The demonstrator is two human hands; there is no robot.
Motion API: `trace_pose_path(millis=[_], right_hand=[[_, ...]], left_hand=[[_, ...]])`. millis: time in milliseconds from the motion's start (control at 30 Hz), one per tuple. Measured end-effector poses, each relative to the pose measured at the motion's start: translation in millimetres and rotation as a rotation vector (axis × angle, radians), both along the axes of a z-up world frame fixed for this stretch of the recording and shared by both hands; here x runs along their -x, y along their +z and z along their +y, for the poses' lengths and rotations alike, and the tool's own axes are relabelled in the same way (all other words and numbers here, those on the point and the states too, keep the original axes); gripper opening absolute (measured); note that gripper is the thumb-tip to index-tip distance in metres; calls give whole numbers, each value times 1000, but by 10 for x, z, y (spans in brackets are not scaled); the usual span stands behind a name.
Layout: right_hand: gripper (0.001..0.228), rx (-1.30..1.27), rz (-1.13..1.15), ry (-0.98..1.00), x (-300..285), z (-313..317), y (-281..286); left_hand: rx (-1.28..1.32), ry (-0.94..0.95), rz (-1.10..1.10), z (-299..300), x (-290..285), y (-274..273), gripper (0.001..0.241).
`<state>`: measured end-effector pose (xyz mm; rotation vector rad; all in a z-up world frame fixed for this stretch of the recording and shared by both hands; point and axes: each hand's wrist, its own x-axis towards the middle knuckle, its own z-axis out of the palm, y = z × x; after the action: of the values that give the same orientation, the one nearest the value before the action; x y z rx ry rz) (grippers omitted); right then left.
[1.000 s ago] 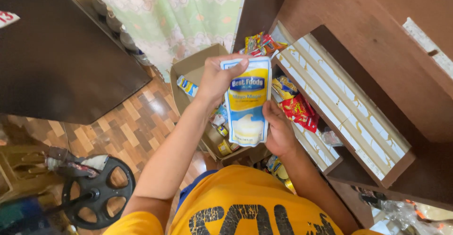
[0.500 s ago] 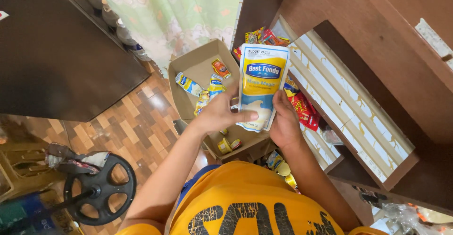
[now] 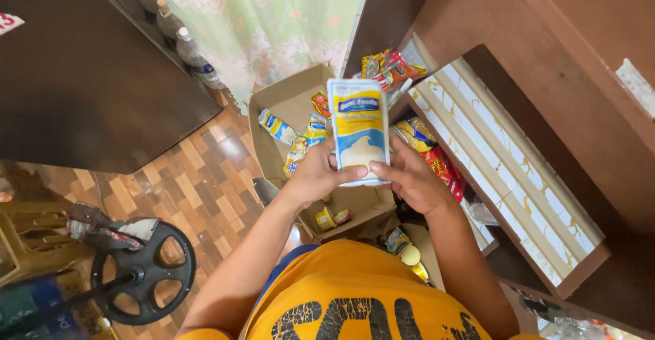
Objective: Transferring various food products from a cardboard box onto wooden store shelves.
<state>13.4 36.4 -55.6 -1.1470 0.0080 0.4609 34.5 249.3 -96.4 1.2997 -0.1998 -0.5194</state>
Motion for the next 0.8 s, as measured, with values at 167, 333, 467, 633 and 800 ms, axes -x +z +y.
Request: trace_pose_path(millis=[167, 333, 467, 633, 800], right_hand=[[79, -8, 107, -32, 7, -54, 10], [80, -18, -24, -35, -2, -166, -33], [69, 19, -80, -31, -21, -289, -101], [63, 61, -138, -39, -199, -400, -207], [59, 39, -98, 42, -377, -496, -127]], left_hand=[[52, -49, 21, -8, -16, 207, 57], [92, -4, -100, -144, -13, 302, 66], [40, 26, -105, -253, 15, 289, 60], [-311, 72, -267, -276, -37, 523, 51], [-376, 152, -219, -357, -94, 558, 50]])
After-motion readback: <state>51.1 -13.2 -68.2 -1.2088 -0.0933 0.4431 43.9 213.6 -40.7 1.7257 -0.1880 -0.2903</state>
